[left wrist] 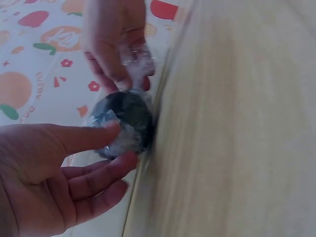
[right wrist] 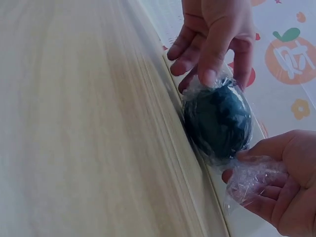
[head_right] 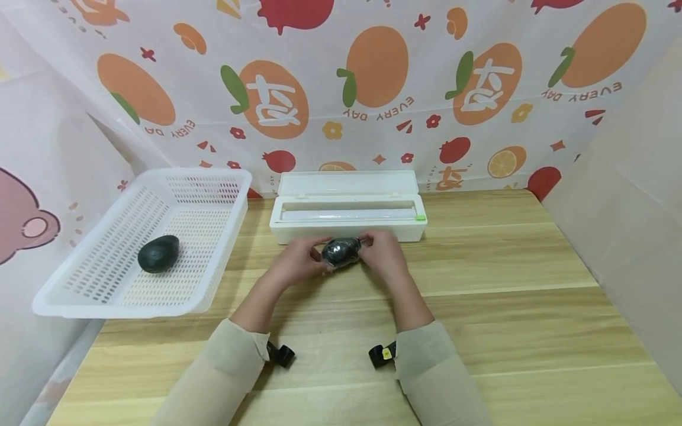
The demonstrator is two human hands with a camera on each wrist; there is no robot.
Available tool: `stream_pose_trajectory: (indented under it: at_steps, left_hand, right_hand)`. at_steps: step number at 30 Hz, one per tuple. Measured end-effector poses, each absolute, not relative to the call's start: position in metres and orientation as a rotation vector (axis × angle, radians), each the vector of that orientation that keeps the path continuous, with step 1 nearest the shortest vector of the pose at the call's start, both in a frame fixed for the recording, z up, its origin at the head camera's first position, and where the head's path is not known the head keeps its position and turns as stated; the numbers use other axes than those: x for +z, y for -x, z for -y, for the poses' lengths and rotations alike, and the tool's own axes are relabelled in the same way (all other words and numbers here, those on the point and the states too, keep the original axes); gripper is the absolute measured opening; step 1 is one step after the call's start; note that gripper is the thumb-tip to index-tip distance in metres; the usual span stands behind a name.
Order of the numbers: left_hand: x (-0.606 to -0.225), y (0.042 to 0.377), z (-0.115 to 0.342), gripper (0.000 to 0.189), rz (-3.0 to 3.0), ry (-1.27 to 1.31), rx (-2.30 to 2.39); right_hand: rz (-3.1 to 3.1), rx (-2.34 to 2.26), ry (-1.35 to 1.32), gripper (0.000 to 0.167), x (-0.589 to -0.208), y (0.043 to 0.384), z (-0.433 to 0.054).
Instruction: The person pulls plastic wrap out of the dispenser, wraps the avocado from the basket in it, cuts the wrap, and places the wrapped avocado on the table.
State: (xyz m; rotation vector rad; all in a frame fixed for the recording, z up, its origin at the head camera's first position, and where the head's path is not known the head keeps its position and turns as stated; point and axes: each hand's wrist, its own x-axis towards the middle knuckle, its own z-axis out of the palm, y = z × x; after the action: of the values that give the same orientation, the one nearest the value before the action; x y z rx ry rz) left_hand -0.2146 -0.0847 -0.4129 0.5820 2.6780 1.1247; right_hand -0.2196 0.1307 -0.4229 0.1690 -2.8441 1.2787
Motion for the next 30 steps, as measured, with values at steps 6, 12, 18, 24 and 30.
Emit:
stream_pose_trajectory:
  at_steps: [6, 12, 18, 24, 30]
  left_hand:
    - [-0.413, 0.212, 0.079, 0.053, -2.853, -0.621, 0.92]
    - [-0.411, 0.21, 0.074, 0.06, -2.837, -0.66, 0.897]
    - [-0.412, 0.207, 0.076, 0.101, -2.813, -0.682, 0.824]
    - [-0.414, 0.206, 0.079, 0.102, -2.744, -0.745, 0.8]
    - [-0.416, 0.206, 0.082, 0.102, -2.723, -0.831, 0.798]
  right_hand:
    - [2.803, 1.261, -0.116, 0.024, -0.423, 0.218, -0.126]
    - [2.831, 1.371, -0.102, 0.023, -0.414, 0.214, -0.126]
    - [2.765, 1.591, -0.158, 0.025, -0.405, 0.214, -0.133]
    - [2.8, 1.636, -0.338, 0.018, -0.408, 0.216, -0.131]
    - [2.783, 1.555, -0.569, 0.011, -0.411, 0.216, -0.126]
